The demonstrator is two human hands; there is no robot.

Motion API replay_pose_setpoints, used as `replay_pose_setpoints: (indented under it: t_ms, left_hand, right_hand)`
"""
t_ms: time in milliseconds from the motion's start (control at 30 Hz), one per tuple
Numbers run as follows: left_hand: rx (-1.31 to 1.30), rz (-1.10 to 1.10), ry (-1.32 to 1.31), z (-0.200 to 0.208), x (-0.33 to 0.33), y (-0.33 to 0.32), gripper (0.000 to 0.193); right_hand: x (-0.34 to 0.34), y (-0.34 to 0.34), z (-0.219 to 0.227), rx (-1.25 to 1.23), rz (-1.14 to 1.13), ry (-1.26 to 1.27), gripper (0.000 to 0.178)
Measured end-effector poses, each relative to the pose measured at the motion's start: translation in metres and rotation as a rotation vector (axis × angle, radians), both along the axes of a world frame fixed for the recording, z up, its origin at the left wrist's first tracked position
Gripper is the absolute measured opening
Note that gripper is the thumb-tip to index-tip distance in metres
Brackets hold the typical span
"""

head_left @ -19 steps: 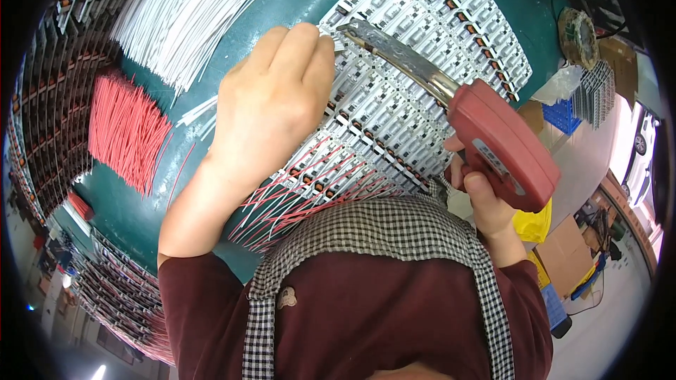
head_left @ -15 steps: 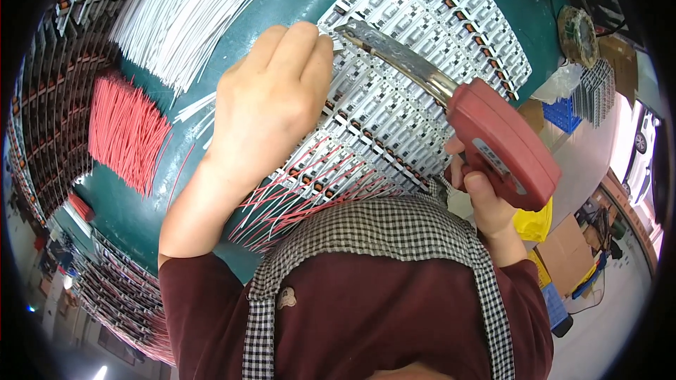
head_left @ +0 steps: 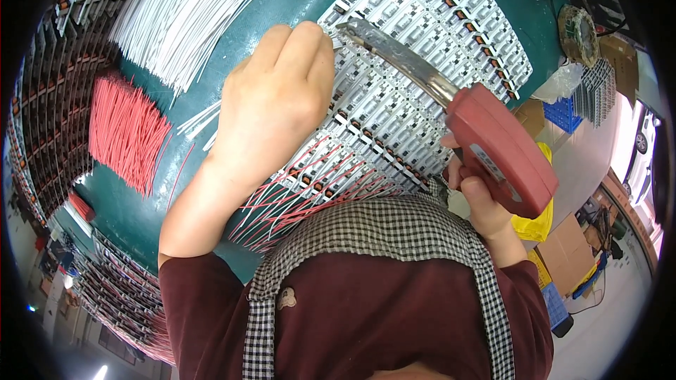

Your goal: The person solders wires onto circuit boards using a soldering gun, attaching white wires, then red wires, and then additional white wires to the boards.

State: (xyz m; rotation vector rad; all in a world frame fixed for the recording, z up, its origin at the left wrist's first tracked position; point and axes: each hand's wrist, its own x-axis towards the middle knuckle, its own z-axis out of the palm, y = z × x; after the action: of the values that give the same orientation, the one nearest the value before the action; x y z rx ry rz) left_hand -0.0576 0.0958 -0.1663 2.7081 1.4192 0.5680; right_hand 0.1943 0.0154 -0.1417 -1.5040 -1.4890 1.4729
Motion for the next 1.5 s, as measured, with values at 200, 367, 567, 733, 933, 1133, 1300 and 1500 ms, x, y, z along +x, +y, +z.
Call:
replay_pose_setpoints:
  t_ms: [200,367,567,733,933,1133,1300,1500]
  left_hand:
    - [0.008,0.001,0.011,0.000,0.000,-0.001,0.014]
    - [-0.001,-0.012,0.001,0.000,0.000,-0.001,0.016]
    - [-0.006,-0.011,0.013,0.000,0.001,0.003,0.016]
    - [-0.017,-0.003,0.043,0.008,0.001,-0.003,0.015]
    - [-0.018,-0.012,0.093,-0.001,0.004,-0.005,0.016]
    - [0.018,-0.032,0.033,0.001,0.002,0.000,0.015]
    - [-0.002,-0.031,0.019,0.000,0.001,0.000,0.015]
    - [-0.009,-0.033,0.032,0.000,0.001,-0.002,0.014]
  right_hand:
    - [0.000,0.002,0.007,-0.102,0.017,0.158,0.052]
    - [-0.007,0.003,0.005,-0.089,-0.070,0.078,0.068]
    - [-0.006,0.006,0.005,-0.156,-0.118,0.207,0.055]
    - [-0.001,-0.008,0.008,-0.142,-0.128,0.178,0.055]
    - [0.003,-0.014,0.001,-0.099,-0.175,0.226,0.066]
    - [-0.006,-0.007,0.004,-0.102,-0.185,0.224,0.063]
    - [0.003,-0.005,-0.005,-0.073,-0.046,0.001,0.044]
    - [-0.001,-0.004,-0.006,0.135,0.043,-0.209,0.045]
